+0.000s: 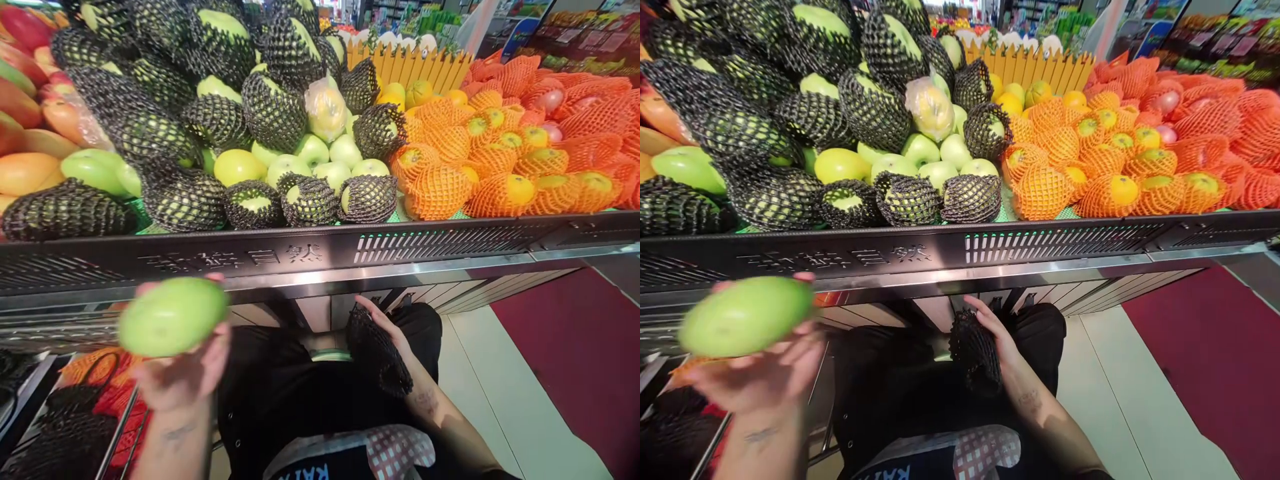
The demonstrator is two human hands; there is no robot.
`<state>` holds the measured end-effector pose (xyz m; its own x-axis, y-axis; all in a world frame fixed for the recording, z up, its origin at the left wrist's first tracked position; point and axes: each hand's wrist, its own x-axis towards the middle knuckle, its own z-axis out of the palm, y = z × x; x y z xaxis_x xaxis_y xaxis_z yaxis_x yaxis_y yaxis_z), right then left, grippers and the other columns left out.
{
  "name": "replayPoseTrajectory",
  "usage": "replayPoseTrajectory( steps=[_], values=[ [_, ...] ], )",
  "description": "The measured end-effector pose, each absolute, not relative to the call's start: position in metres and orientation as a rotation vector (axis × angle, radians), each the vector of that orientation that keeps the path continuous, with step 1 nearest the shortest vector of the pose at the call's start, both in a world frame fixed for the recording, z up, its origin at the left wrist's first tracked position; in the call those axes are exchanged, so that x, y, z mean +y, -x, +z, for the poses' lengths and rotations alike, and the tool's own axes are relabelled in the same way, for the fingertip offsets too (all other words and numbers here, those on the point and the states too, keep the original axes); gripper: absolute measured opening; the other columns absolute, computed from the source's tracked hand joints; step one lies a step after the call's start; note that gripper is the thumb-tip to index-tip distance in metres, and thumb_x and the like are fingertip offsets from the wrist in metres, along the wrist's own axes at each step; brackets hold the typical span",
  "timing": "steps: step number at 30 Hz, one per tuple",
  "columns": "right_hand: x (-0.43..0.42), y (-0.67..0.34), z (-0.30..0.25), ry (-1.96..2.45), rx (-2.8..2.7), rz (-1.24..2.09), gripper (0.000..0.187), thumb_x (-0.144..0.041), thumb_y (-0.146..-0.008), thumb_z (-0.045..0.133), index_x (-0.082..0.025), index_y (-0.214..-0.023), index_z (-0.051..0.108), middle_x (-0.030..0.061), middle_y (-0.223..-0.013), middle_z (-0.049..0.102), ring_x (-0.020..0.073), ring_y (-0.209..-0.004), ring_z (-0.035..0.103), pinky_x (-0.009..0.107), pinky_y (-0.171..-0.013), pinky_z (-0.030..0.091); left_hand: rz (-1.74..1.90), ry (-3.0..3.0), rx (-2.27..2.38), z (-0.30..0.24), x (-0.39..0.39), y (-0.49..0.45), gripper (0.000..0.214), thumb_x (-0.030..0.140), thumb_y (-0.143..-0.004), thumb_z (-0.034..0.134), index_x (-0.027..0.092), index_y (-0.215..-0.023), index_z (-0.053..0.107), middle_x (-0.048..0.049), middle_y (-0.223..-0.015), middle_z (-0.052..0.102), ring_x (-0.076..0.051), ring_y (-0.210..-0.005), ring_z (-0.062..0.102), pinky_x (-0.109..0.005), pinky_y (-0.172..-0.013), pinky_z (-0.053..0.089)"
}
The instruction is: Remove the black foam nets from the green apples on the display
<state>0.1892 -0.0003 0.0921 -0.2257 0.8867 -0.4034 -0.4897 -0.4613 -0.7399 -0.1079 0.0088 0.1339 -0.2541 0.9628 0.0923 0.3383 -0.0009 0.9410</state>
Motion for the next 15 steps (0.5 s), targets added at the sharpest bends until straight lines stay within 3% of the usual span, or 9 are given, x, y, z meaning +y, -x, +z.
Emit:
replayPoseTrajectory(
  steps=[2, 4, 6, 9, 11, 13, 15],
  values=[
    [-0.005, -0.183, 0.094, 1.038, -0.558, 1.871, 0.038, -0.036, -0.089, 0.070, -0.032, -0.127, 0.071, -0.0034, -0.123, 0.071, 0.0169, -0.109, 0.064, 0.025, -0.093, 0.049, 1.388, -1.115, 1.322, 0.109, 0.003, 0.077, 0.106, 0.103, -0.056, 0.041, 0.060, -0.151, 0.017, -0.0018, -0.153, 0.053, -0.036, -0.115, 0.065, -0.042, -0.058, 0.056],
    [-0.009, -0.178, 0.090, 0.975, -0.521, 1.935, 0.038, -0.030, -0.084, 0.075, -0.031, -0.122, 0.072, -0.0041, -0.098, 0.073, 0.0123, -0.082, 0.065, 0.021, -0.076, 0.051, 1.329, -1.047, 1.101, 0.083, 0.000, 0.055, 0.100, 0.085, -0.062, 0.068, 0.052, -0.148, 0.028, -0.0074, -0.147, 0.057, -0.033, -0.109, 0.069, -0.035, -0.057, 0.056],
    [-0.011, -0.177, 0.080, 0.885, -0.516, 1.984, 0.042, -0.026, -0.077, 0.081, -0.029, -0.118, 0.073, -0.0056, -0.082, 0.070, 0.0098, -0.068, 0.062, 0.020, -0.066, 0.049, 1.271, -1.116, 0.979, 0.062, -0.002, 0.043, 0.094, 0.065, -0.068, 0.081, 0.045, -0.146, 0.032, -0.0106, -0.148, 0.055, -0.033, -0.113, 0.069, -0.036, -0.066, 0.060],
    [-0.014, -0.182, 0.062, 0.837, -0.630, 2.029, 0.050, -0.023, -0.069, 0.088, -0.024, -0.116, 0.072, -0.0048, -0.078, 0.071, 0.0106, -0.064, 0.064, 0.021, -0.063, 0.050, 1.277, -1.345, 0.939, 0.046, -0.005, 0.037, 0.089, 0.041, -0.068, 0.090, 0.036, -0.143, 0.042, -0.0131, -0.151, 0.051, -0.036, -0.133, 0.058, -0.049, -0.102, 0.055],
    [-0.017, -0.187, 0.055, 0.852, -0.723, 2.039, 0.050, -0.022, -0.068, 0.090, -0.024, -0.114, 0.072, -0.0044, -0.078, 0.073, 0.0107, -0.063, 0.065, 0.021, -0.062, 0.050, 1.290, -1.463, 0.964, 0.044, -0.008, 0.035, 0.089, 0.030, -0.066, 0.091, 0.034, -0.142, 0.045, -0.0131, -0.150, 0.053, -0.035, -0.139, 0.053, -0.052, -0.113, 0.046],
    [-0.020, -0.191, 0.053, 0.844, -0.779, 2.033, 0.048, -0.022, -0.067, 0.092, -0.023, -0.110, 0.072, -0.0059, -0.073, 0.071, 0.0092, -0.060, 0.063, 0.019, -0.059, 0.047, 1.329, -1.452, 0.982, 0.043, -0.011, 0.032, 0.090, 0.025, -0.063, 0.093, 0.034, -0.140, 0.047, -0.0127, -0.149, 0.055, -0.034, -0.137, 0.055, -0.050, -0.112, 0.046],
    [-0.025, -0.191, 0.054, 0.842, -0.797, 2.029, 0.042, -0.024, -0.068, 0.092, -0.022, -0.106, 0.072, -0.0060, -0.071, 0.070, 0.0091, -0.061, 0.062, 0.019, -0.059, 0.046, 1.343, -1.268, 0.953, 0.042, -0.014, 0.027, 0.090, 0.031, -0.060, 0.095, 0.032, -0.137, 0.048, -0.0126, -0.139, 0.062, -0.033, -0.121, 0.067, -0.044, -0.096, 0.056]
  ],
)
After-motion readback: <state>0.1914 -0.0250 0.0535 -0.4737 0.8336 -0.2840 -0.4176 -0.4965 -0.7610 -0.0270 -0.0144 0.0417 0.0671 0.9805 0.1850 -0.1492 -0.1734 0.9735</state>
